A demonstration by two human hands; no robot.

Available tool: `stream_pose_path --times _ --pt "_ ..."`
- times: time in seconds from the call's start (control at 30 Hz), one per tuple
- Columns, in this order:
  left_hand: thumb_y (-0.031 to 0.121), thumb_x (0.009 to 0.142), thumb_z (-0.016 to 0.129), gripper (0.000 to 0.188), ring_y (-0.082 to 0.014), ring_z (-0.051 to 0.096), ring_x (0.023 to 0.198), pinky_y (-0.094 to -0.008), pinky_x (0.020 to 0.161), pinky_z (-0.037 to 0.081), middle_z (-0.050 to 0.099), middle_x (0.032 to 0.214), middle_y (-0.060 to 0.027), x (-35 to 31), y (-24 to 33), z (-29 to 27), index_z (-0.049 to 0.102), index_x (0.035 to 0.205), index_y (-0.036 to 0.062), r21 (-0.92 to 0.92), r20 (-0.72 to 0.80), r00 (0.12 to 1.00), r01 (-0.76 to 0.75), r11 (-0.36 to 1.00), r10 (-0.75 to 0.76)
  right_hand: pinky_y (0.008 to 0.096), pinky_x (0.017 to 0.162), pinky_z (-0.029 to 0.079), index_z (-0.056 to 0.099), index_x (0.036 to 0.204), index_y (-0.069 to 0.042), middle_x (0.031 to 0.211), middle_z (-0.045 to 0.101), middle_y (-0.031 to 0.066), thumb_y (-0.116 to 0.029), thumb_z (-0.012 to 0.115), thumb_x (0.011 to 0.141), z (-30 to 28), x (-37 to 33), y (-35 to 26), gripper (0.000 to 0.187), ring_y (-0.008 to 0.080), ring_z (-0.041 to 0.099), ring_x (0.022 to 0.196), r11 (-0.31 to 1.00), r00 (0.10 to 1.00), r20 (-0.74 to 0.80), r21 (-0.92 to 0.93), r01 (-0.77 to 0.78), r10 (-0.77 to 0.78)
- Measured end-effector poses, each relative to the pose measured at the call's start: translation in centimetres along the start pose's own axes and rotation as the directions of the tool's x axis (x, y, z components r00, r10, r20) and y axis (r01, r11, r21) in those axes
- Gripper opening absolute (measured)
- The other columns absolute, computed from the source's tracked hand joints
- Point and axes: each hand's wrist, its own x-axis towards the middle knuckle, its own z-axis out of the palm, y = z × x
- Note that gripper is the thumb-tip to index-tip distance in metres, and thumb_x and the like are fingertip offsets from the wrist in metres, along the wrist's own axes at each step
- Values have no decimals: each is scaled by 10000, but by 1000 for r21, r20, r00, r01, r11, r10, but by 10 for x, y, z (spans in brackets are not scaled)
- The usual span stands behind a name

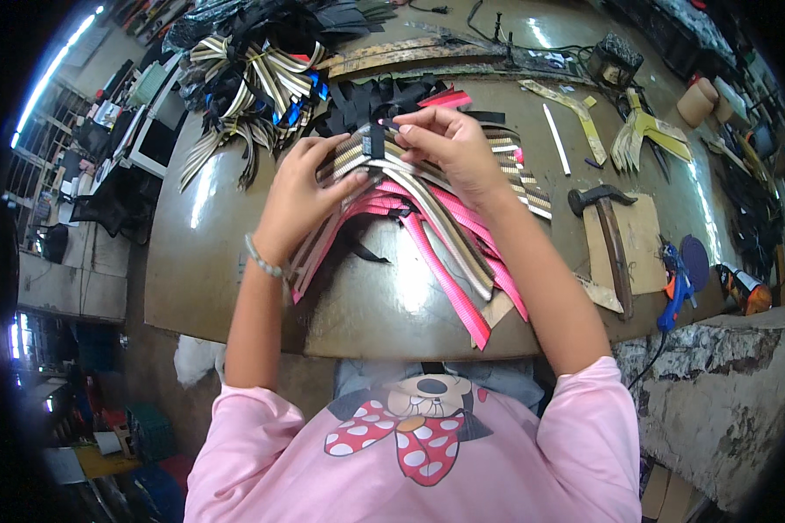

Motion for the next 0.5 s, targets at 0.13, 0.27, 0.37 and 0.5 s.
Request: stream_pose_path --times 0.13,0.27,0.37,0.5 --pt "322 704 804 524 -283 519 989 -403 867 418 565 1050 -112 -17 5 20 644 1147 93 151 -283 950 -94 984 134 244 761 564 614 1026 31 941 649 97 -51 625 903 7 3 32 148 122 647 805 994 985 -167 83 68 -54" --pt "272 734 781 462 -283 524 966 -391 849 431 573 1015 -103 -5 6 30 651 1125 63 86 -283 952 -98 991 119 263 768 572 604 1007 49 960 645 106 -29 601 911 8 -1 40 124 127 649 816 980 972 -129 -32 194 -197" --pt "225 753 762 408 -284 530 945 -388 837 437 576 1008 -94 2 9 30 659 1112 62 69 -258 956 -124 990 138 269 765 578 595 1020 52 951 637 109 -39 598 918 10 -4 38 136 135 649 839 976 961 -171 -26 217 -218" --pt "174 759 739 344 -275 544 952 -383 812 444 581 1022 -83 1 12 30 675 1084 83 184 -245 941 -193 964 235 273 770 582 588 1040 47 940 630 110 -55 607 919 1 -3 32 160 142 649 846 973 963 -170 64 221 -208"
